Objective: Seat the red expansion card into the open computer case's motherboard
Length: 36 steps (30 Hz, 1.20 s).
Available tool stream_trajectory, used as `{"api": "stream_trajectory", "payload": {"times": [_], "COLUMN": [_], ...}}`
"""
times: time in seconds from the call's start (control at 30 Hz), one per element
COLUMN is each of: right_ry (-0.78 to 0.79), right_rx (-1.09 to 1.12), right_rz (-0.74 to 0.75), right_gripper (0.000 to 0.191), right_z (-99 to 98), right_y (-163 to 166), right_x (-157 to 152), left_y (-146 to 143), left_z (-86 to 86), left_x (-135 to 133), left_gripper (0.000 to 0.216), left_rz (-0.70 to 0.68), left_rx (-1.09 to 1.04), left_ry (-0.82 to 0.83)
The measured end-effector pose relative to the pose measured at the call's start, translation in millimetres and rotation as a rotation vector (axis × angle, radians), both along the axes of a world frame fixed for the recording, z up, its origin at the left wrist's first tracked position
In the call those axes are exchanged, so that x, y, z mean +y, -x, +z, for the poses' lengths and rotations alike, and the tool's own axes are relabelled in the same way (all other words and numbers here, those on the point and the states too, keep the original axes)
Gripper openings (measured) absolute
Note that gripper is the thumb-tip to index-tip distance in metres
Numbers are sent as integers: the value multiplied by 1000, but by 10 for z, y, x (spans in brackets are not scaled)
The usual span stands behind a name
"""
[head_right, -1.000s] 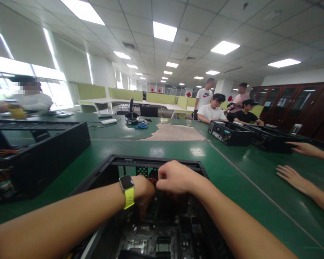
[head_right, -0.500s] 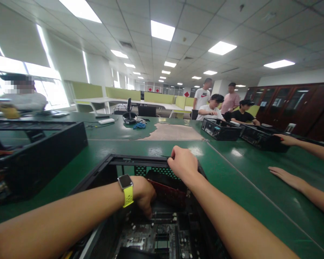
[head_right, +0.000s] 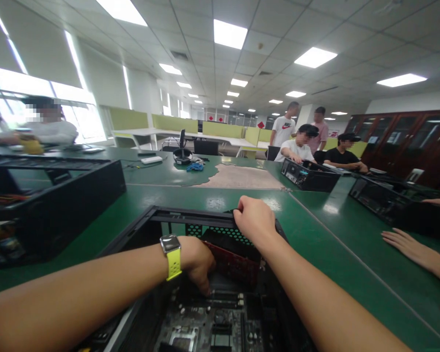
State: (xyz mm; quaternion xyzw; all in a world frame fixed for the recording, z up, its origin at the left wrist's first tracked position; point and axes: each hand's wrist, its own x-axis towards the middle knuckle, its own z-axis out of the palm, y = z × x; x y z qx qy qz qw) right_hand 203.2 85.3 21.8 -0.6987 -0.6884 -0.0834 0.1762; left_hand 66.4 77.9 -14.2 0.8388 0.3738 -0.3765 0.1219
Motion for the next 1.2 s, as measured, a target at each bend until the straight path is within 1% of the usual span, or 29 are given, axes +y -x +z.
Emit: {"api": "stream_trajectory", "payload": {"times": [0.07,0.2,0.33,0.4,0.53,0.63,0.73,0.8,0.9,1.0,1.07,1.1,1.13,1.2], "right_ry": [6,5,13,16,22,12,-4,-16,-40,-32,-7,9,24,15], "right_rx": [0,19,34,35,26,24,24,26,31,59,156,267,425,816], "right_rz": [-14,-20,-7,-2,3,8,5,-3,-12,38,103,139,176,245], "right_gripper": [18,18,18,18,20,20,22,23,23,20,17,16,16,16], "right_z": [2,-2,-4,-5,-7,-8,-32,-67,-113,-89,-35,-6,18,46], "right_y": [14,21,9,5,7,7,0,-8,-31,-59,-61,-54,-42,-13], "right_x": [17,80,187,255,381,428,429,418,419,462,482,476,453,362], "left_y": [-2,-8,-11,-7,5,7,8,10,15,30,63,89,124,214], "left_z": [35,64,61,72,94,64,18,22,119,279,361,383,391,376], "left_x": [-3,46,139,193,307,385,422,408,330,214,146,123,110,118], "left_gripper": [65,59,67,67,58,52,53,54,56,54,53,51,50,51], "left_rz": [1,46,28,24,33,13,13,26,6,-28,-38,-38,-35,-8], "left_rx": [4,3,2,4,10,0,-17,-33,-52,-102,-167,-203,-248,-345], "left_ry": [9,-11,-25,-13,-10,-46,-60,-75,-77,-21,-46,-76,-100,-96]}}
